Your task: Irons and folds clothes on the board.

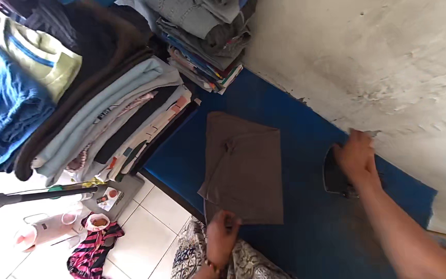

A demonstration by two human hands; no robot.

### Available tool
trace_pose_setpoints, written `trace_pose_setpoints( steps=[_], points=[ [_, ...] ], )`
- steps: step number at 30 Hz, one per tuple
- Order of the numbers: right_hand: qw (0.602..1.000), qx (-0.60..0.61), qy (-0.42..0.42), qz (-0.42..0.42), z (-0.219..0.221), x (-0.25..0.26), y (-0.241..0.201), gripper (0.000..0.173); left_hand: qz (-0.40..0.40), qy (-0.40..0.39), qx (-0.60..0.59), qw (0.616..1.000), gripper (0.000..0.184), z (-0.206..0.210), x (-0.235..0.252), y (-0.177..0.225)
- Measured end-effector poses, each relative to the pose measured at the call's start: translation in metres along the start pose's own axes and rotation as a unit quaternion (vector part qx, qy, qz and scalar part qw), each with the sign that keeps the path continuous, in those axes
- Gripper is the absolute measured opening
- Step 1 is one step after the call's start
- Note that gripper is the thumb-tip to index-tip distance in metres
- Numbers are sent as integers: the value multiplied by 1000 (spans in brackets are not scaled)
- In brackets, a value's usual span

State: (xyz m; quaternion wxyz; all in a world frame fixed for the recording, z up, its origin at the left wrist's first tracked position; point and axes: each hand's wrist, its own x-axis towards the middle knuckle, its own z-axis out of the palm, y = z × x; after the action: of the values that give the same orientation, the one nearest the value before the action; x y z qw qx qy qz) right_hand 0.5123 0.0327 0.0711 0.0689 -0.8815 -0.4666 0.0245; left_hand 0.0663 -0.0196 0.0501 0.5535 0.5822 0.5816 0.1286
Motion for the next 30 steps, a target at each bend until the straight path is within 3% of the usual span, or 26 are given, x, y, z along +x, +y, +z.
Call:
trace_pose_setpoints(
  steps=[1, 2, 4, 6, 8, 12, 15, 18, 20, 23, 27, 30],
  points=[
    [996, 42, -9, -80, 9, 13, -20, 54, -100, -49, -119, 987, 38, 18, 1, 18],
    [984, 73, -42, -156, 20, 25, -44, 45, -202, -76, -236, 947, 46, 36, 3, 34],
    [944, 106, -132, -285, 41, 41, -93, 33, -338, -46, -380, 860, 54, 73, 6, 54],
    [908, 109, -210, -347, 59, 53, -125, 33, -390, -12, -433, 812, 50, 100, 8, 63],
    [896, 82, -261, -351, 73, 65, -140, 36, -408, 7, -448, 796, 43, 117, 9, 66],
    [886, 58, -317, -334, 82, 84, -144, 21, -416, 38, -451, 789, 37, 136, 16, 65],
    [865, 122, -339, -350, 90, 97, -135, 18, -408, 51, -434, 802, 29, 145, 19, 66],
    [843, 175, -423, -283, 74, 102, -135, 19, -400, 76, -405, 819, 24, 150, 16, 67],
    [830, 200, -462, -240, 68, 106, -133, 22, -407, 94, -381, 825, 35, 154, 12, 67],
    [843, 200, -455, -205, 63, 106, -136, 25, -405, 102, -344, 841, 51, 159, 12, 69],
    [860, 170, -439, -197, 51, 103, -141, 30, -376, 79, -317, 867, 34, 166, 13, 70],
    [865, 156, -426, -215, 56, 108, -137, 27, -385, 85, -316, 863, 29, 170, 18, 68]
  ],
)
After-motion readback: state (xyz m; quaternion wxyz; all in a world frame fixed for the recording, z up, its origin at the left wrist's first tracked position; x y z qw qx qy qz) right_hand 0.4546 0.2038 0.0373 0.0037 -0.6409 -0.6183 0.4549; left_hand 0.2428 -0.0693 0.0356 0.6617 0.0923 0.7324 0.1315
